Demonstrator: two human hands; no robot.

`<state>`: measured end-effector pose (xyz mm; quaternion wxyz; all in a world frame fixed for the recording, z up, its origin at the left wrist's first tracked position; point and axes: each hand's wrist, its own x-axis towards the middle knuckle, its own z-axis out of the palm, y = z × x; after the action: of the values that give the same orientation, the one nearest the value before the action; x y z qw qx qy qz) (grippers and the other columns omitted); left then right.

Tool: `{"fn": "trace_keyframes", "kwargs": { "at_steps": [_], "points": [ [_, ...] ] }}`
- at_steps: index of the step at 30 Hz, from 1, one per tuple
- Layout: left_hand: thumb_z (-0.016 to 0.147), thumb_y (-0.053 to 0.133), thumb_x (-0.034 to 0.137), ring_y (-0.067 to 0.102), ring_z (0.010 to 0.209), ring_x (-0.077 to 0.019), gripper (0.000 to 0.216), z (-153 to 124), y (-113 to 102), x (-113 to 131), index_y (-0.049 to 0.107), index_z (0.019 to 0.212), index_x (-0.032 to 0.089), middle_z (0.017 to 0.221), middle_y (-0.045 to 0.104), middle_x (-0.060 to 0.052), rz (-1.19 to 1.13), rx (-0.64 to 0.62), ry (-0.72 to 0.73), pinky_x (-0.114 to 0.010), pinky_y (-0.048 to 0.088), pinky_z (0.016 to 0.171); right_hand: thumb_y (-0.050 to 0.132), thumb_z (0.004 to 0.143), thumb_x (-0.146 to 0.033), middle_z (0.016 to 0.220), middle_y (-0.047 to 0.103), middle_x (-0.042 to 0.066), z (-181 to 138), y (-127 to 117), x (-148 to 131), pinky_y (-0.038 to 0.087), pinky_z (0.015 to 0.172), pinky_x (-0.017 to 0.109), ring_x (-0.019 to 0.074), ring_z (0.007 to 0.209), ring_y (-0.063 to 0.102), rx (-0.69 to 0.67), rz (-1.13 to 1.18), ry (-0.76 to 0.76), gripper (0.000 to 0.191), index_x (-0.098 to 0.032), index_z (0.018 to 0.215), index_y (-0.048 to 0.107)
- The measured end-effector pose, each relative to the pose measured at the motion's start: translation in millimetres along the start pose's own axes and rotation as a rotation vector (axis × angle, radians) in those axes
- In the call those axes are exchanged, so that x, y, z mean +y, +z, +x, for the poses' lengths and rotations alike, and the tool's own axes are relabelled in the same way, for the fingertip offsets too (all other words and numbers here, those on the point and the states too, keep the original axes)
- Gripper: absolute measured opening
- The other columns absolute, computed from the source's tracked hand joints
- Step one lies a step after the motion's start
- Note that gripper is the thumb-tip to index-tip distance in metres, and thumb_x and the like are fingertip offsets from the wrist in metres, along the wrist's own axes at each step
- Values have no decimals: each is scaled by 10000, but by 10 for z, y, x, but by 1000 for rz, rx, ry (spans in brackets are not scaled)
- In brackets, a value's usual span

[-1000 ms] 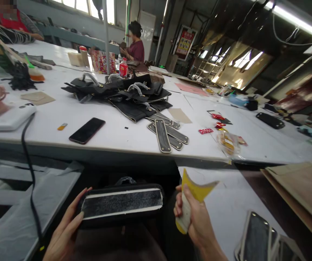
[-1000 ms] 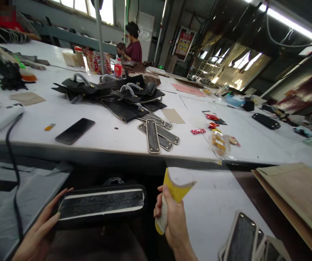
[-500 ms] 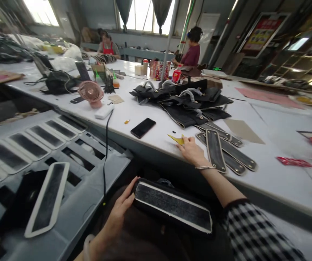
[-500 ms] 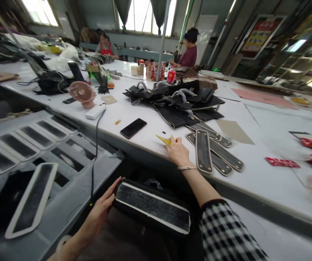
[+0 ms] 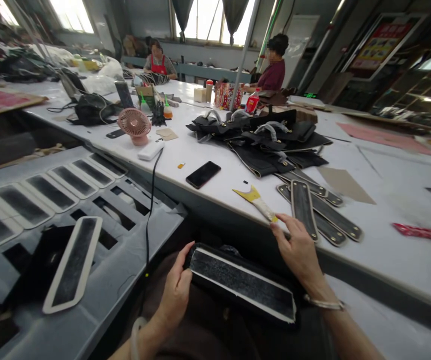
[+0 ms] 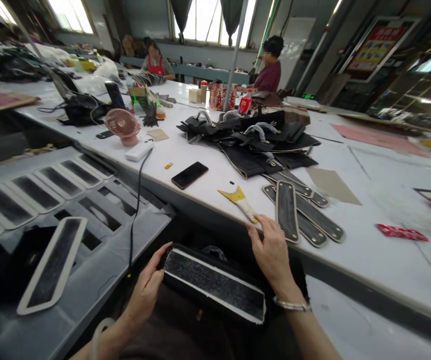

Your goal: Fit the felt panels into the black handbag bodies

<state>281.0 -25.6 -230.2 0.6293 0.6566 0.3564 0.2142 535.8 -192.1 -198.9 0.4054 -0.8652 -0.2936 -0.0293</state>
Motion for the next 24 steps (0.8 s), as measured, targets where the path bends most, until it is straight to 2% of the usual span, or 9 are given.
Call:
{"fn": "trace_keyframes", "kwargs": {
  "at_steps": [3, 5, 7, 10, 14, 18, 21, 24],
  "points": [
    [786, 509, 327, 498, 1285, -300, 590, -5, -27, -17, 519, 1349, 148, 1356, 581, -99, -70, -12, -66, -428, 338, 1133, 515, 873, -573, 1185, 647, 124, -538, -159, 34, 374, 1054, 449, 280, 1133, 566, 147, 164, 225, 487, -178, 1127, 642],
    [811, 555, 358, 519, 1273, -305, 598, 49, -76, -44, 494, 1384, 202, 1339, 606, -66, -186, -81, -178, -411, 429, 1071, 444, 914, -574, 1133, 683, 128, -845, -144, 66, 437, 998, 451, 274, 1089, 612, 214, 301, 394, 493, -166, 1110, 641],
    [822, 583, 400, 544, 1252, -299, 580, 143, -111, -59, 522, 1369, 216, 1318, 628, -41, -257, -130, -237, -366, 492, 1011, 403, 930, -577, 1106, 703, 144, -1063, -73, 86, 494, 934, 437, 278, 1059, 645, 239, 445, 529, 531, -141, 1110, 647],
    [822, 605, 507, 564, 1233, -271, 541, 279, -103, -47, 620, 1274, 211, 1287, 652, -18, -231, -157, -234, -284, 509, 985, 425, 926, -585, 1127, 705, 142, -1248, 38, 38, 525, 891, 394, 276, 1063, 652, 231, 626, 649, 548, -135, 1122, 667],
    [823, 603, 573, 578, 1216, -218, 511, 364, -31, -84, 657, 1219, 256, 1262, 667, 23, -140, -154, -191, -167, 514, 919, 465, 910, -594, 1134, 702, 113, -1350, 122, -68, 540, 771, 326, 251, 953, 667, 190, 747, 697, 525, -161, 1103, 692],
    [811, 614, 573, 626, 1127, -199, 481, 375, 22, -152, 656, 1197, 289, 1241, 678, 47, -168, -132, -195, -119, 537, 795, 440, 925, -578, 1087, 708, 86, -1349, 191, -43, 509, 767, 298, 228, 918, 645, 185, 656, 657, 495, -177, 1063, 695],
    [791, 635, 566, 654, 1057, -208, 480, 386, 25, -106, 656, 1181, 286, 1236, 679, 46, -221, -152, -234, -139, 553, 747, 425, 930, -581, 1036, 712, 80, -1318, 217, -19, 485, 835, 312, 233, 934, 635, 221, 558, 617, 491, -180, 1002, 699],
    [803, 598, 582, 661, 1061, -263, 487, 431, -9, -27, 666, 1174, 274, 1200, 699, 26, -205, -211, -280, -231, 590, 759, 405, 936, -592, 1036, 713, 97, -1318, 198, -57, 480, 906, 364, 262, 987, 639, 244, 484, 571, 512, -178, 1009, 699]
  ]
}}
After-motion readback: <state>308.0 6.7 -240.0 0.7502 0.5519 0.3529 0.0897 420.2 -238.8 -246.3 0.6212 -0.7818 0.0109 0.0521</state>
